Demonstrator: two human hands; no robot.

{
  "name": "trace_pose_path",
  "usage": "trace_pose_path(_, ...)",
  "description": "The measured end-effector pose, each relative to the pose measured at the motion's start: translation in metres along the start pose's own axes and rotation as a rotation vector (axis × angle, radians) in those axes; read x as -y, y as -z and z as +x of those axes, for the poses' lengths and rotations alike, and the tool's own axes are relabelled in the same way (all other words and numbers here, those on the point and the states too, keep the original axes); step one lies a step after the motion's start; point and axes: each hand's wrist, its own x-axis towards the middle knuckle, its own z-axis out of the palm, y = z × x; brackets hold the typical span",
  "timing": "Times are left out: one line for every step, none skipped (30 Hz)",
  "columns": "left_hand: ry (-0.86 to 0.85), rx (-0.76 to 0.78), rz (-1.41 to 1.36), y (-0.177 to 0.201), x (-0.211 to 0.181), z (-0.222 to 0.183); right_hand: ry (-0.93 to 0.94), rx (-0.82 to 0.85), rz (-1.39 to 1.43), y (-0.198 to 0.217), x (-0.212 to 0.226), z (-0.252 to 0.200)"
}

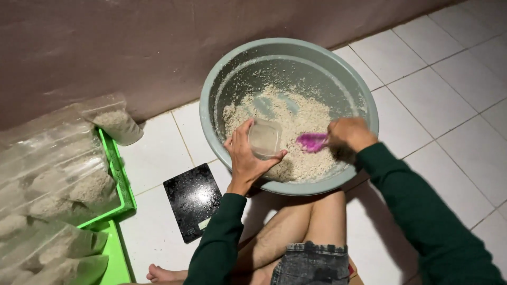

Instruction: Manually filling small plastic bags with granular food material, weighing them on a digital scale for consistency, and organizing them into a storage tray.

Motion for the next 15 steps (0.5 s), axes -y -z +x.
trace_pose_path(-0.001,0.006,-0.001,0.0,0.0,0.002,-0.003,0.004,0.004,0.011,-0.007,-0.004)
trace_pose_path(-0.009,0.012,0.019,0.0,-0.001,0.001,-0.014,-0.138,0.002,0.022,-0.013,-0.007)
trace_pose_path(-0.018,0.018,0.04,0.0,-0.002,0.001,-0.025,-0.279,-0.001,0.032,-0.019,-0.011)
trace_pose_path(-0.007,0.027,0.035,0.002,-0.003,0.002,-0.025,-0.265,-0.002,0.029,-0.02,-0.007)
trace_pose_path(-0.012,0.014,0.02,0.005,-0.005,0.004,0.012,-0.593,-0.154,0.026,-0.021,-0.004)
trace_pose_path(-0.014,-0.001,0.006,0.007,-0.007,0.005,0.053,-0.92,-0.306,0.023,-0.023,-0.001)
trace_pose_path(0.001,0.005,0.002,0.004,-0.006,-0.001,0.059,-0.905,-0.307,0.006,-0.026,0.017)
trace_pose_path(0.026,-0.004,-0.033,0.001,-0.002,0.0,0.009,-0.648,-0.36,-0.004,-0.029,0.04)
trace_pose_path(0.051,-0.013,-0.067,-0.001,0.001,0.001,-0.04,-0.39,-0.407,-0.014,-0.031,0.062)
trace_pose_path(0.049,-0.017,-0.064,-0.001,0.001,0.0,-0.038,-0.395,-0.407,-0.005,-0.015,0.05)
trace_pose_path(0.041,-0.007,-0.068,-0.001,0.001,0.0,0.041,-0.379,-0.356,0.004,0.001,0.038)
trace_pose_path(0.031,0.007,-0.069,0.0,0.002,-0.001,0.12,-0.363,-0.299,0.011,0.018,0.025)
trace_pose_path(0.027,0.007,-0.064,-0.001,0.002,0.002,0.121,-0.368,-0.296,0.011,0.017,0.029)
trace_pose_path(0.035,0.021,-0.072,0.0,0.001,0.002,0.16,-0.39,-0.359,0.011,0.016,0.031)
trace_pose_path(0.042,0.035,-0.079,0.0,-0.001,0.002,0.199,-0.412,-0.422,0.011,0.015,0.033)
